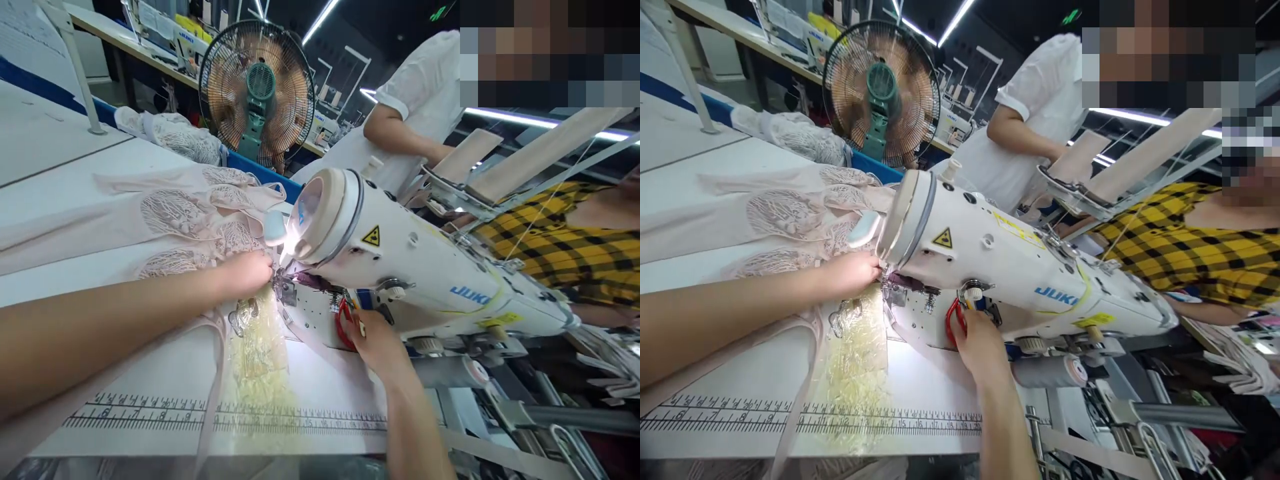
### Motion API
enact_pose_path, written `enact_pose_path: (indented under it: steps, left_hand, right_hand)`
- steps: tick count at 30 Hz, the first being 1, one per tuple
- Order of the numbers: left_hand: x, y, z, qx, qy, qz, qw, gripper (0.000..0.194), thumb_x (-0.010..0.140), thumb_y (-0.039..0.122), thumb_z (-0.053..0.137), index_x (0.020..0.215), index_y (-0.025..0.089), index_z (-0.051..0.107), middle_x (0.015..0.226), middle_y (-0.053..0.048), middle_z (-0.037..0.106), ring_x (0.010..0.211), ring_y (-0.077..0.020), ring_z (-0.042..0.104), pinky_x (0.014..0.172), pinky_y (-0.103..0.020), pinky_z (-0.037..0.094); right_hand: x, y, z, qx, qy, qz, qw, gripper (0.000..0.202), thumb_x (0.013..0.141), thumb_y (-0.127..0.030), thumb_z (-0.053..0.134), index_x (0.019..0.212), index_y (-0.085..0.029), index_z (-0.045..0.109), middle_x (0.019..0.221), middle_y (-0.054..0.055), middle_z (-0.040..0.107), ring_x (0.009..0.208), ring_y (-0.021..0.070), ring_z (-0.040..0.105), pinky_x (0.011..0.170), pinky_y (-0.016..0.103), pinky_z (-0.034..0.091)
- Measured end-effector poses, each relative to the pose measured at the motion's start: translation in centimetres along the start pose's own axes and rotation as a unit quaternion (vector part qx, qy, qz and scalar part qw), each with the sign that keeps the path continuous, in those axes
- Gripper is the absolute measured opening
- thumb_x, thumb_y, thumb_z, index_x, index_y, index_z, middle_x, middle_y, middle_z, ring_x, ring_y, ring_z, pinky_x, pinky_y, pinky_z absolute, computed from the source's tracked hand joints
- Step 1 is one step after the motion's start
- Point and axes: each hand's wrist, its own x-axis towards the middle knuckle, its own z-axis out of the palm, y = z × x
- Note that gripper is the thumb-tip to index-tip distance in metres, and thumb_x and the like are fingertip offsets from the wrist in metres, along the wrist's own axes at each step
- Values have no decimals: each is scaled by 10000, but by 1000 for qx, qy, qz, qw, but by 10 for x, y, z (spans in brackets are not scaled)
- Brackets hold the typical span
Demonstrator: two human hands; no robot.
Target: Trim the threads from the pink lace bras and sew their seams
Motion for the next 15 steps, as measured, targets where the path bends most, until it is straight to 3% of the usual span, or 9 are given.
enact_pose_path:
  steps: [3, 8, 12, 15]
  left_hand:
    - [1, -3, 6, -1, 9, 5, 1000, 217, 795, 69, 477, 783, 113, 690, 892, -109, 652, 887, -245, 575, 697, -328, 462]
    - [0, -10, 10, -23, 28, -6, 999, 263, 815, 69, 437, 803, 129, 693, 898, -117, 657, 887, -250, 586, 737, -361, 467]
    - [1, -11, 10, -56, 38, -33, 997, 258, 804, 80, 444, 804, 136, 696, 907, -130, 660, 921, -270, 596, 745, -369, 463]
    - [2, -11, 8, -86, 38, -61, 994, 260, 818, 109, 433, 861, 126, 688, 955, -128, 665, 954, -280, 596, 756, -369, 456]
  right_hand:
    - [7, 18, 4, -32, -49, 46, 997, 134, 780, -165, 545, 892, -113, 598, 911, 148, 645, 815, 242, 596, 660, 287, 398]
    - [2, 27, 5, -28, -92, 91, 991, 161, 730, -193, 570, 874, -121, 561, 813, 115, 659, 729, 228, 620, 579, 269, 392]
    - [-17, 29, -7, 0, -106, 75, 992, 126, 760, -235, 523, 860, -160, 539, 779, 56, 647, 693, 188, 607, 589, 258, 412]
    - [-19, 16, -16, 39, -121, 3, 992, 182, 775, -366, 529, 798, -186, 540, 719, 17, 608, 654, 174, 562, 577, 258, 406]
